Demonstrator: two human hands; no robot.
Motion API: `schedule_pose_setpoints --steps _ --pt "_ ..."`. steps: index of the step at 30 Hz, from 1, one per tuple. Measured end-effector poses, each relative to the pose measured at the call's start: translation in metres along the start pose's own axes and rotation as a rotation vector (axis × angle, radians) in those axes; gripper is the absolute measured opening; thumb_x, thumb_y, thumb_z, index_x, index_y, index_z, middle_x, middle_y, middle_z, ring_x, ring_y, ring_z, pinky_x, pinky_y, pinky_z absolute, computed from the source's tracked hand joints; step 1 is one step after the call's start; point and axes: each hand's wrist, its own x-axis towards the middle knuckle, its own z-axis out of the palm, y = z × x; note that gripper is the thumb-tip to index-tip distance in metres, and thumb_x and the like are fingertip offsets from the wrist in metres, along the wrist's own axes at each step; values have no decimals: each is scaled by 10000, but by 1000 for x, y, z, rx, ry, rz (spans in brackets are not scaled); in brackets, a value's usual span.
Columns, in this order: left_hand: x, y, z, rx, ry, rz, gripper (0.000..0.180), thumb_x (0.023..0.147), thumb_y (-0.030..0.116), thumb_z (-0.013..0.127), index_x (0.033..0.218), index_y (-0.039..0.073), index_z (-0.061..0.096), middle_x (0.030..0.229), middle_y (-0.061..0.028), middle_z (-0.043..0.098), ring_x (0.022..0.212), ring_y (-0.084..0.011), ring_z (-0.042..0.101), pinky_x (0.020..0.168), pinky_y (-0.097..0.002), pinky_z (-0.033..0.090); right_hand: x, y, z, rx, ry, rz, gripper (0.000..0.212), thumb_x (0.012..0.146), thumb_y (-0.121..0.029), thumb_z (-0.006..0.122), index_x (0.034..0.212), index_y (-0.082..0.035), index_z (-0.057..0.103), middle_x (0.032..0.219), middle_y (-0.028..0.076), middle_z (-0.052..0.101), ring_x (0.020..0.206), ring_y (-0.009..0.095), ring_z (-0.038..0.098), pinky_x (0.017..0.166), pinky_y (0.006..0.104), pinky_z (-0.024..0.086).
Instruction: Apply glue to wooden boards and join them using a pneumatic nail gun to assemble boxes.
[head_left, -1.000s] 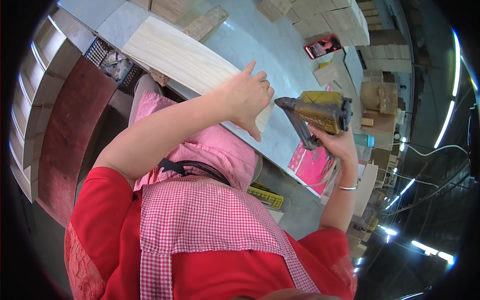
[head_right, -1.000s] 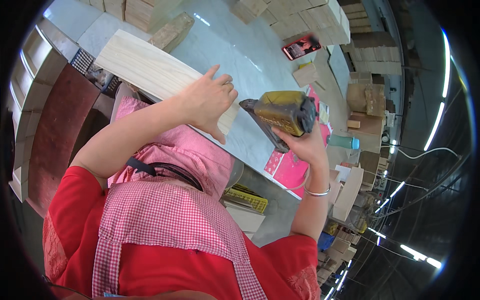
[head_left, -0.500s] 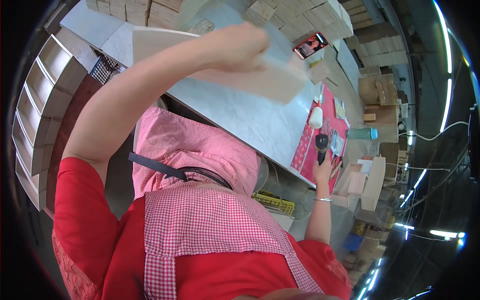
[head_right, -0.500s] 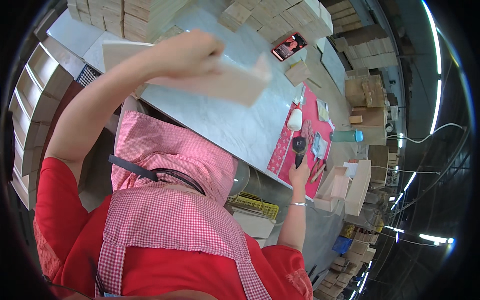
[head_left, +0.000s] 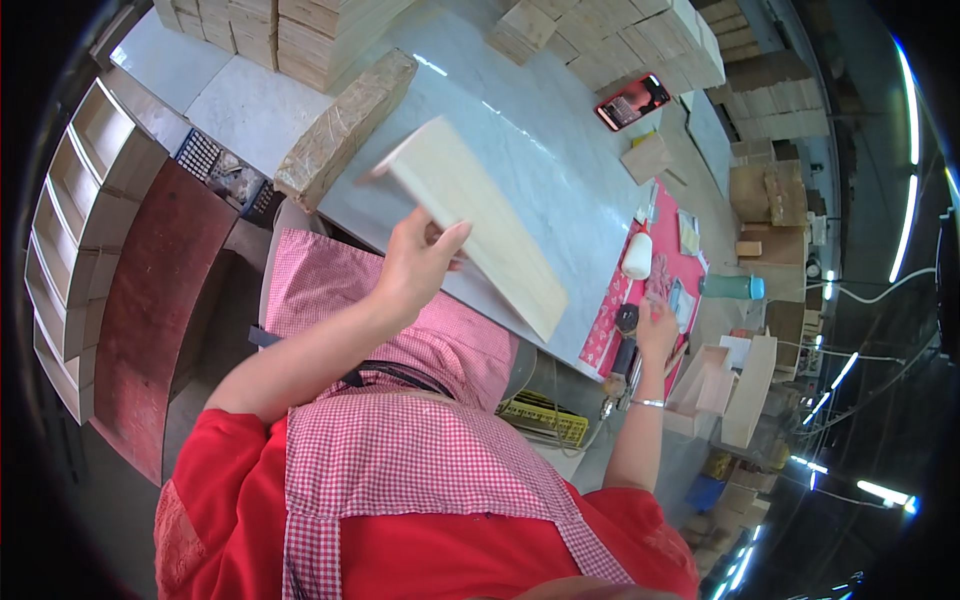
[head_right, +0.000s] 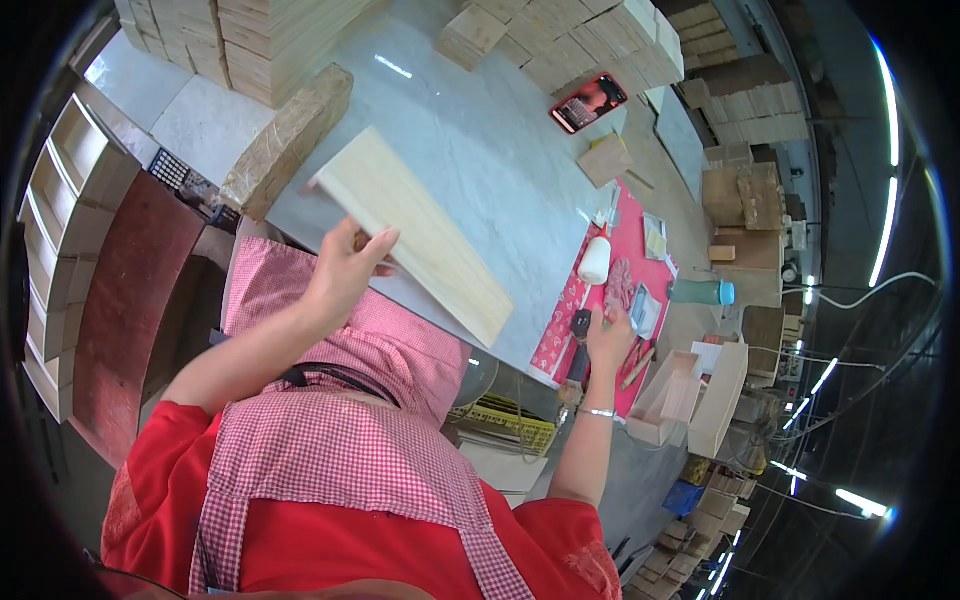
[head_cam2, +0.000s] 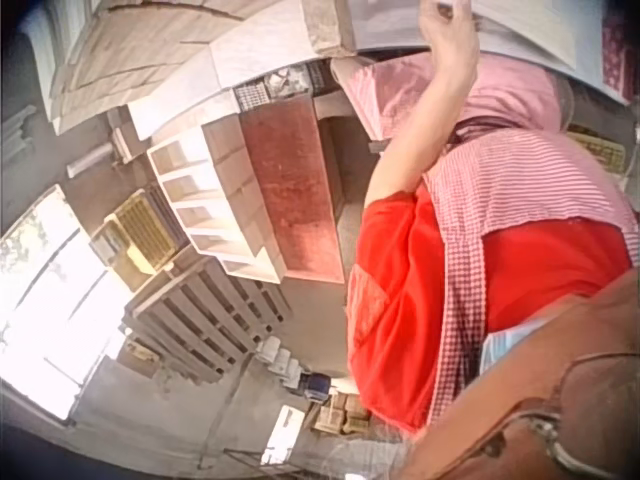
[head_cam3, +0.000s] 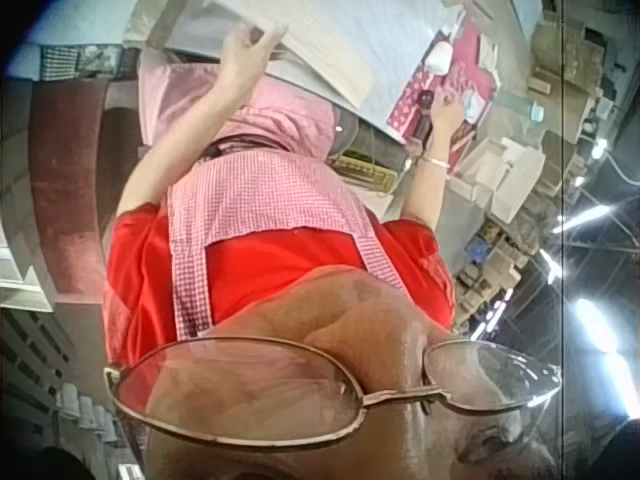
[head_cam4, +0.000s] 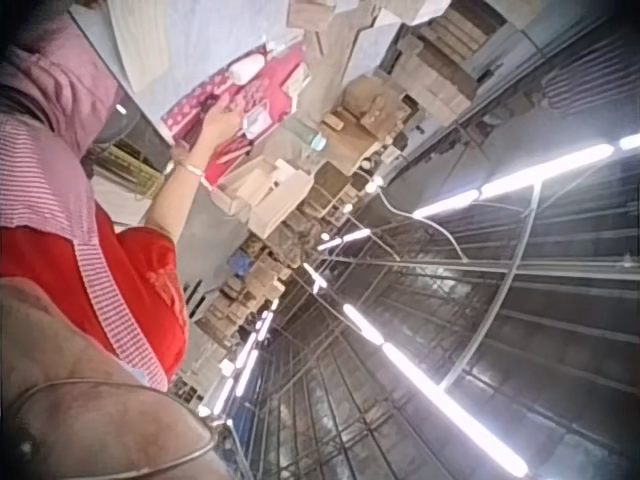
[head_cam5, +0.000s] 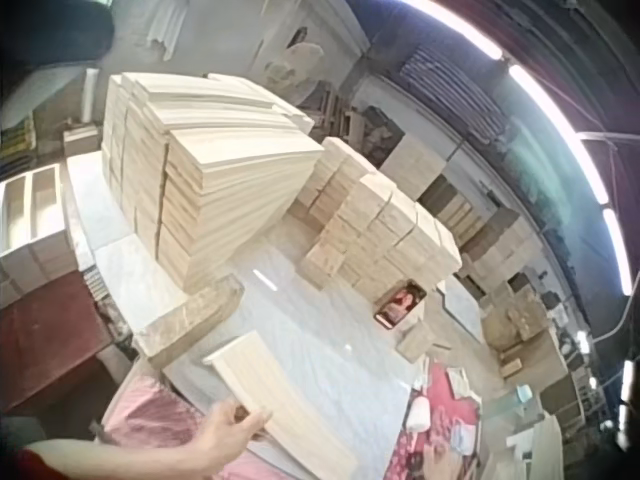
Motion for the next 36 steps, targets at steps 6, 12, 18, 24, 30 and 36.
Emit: schedule_pose_setpoints --steps 6,12,18,24,30,36 --pt "-5 -13 -4 -44 82 -34 272 965 149 654 1100 -69 564 994 -119 661 892 -152 652 767 -294 561 124 -74 62 372 305 -154 754 842 -427 756 1265 149 517 1233 319 600 1163 438 586 1001 443 455" --pt "-12 -23 -45 45 -201 -25 289 933 187 705 1067 -43 593 979 -104 682 912 -132 654 810 -281 535 243 -101 110 148 409 123 1125 693 -660 783 1297 223 435 1348 370 501 1229 458 538 1046 466 437" --pt "-38 -18 -82 -86 -256 -125 286 919 184 716 1064 -30 594 1007 -107 673 958 -143 640 864 -292 512 271 -136 110 248 257 338 1122 619 -642 830 1291 160 428 1293 335 555 1225 436 549 1037 462 452" --pt "-33 -12 -93 72 -293 -167 312 892 200 742 1068 -15 603 1029 -108 672 952 -176 644 877 -315 514 268 -131 108 445 293 375 930 601 -512 891 1215 93 542 1234 291 598 1132 416 606 985 437 487" --pt "-30 -1 -75 365 -514 -37 332 866 201 753 1077 -18 619 1061 -125 666 1025 -215 636 926 -351 504 133 -166 68 588 644 -52 609 689 -246 907 1066 50 532 985 168 678 966 275 673 867 381 528" --pt "-37 -6 -43 422 -691 -34 440 860 252 765 1168 -20 607 1096 -157 670 1053 -265 647 944 -385 515 -2 -168 31 1088 419 -87 298 896 -103 727 1106 76 612 1063 172 631 993 274 631 835 335 508"
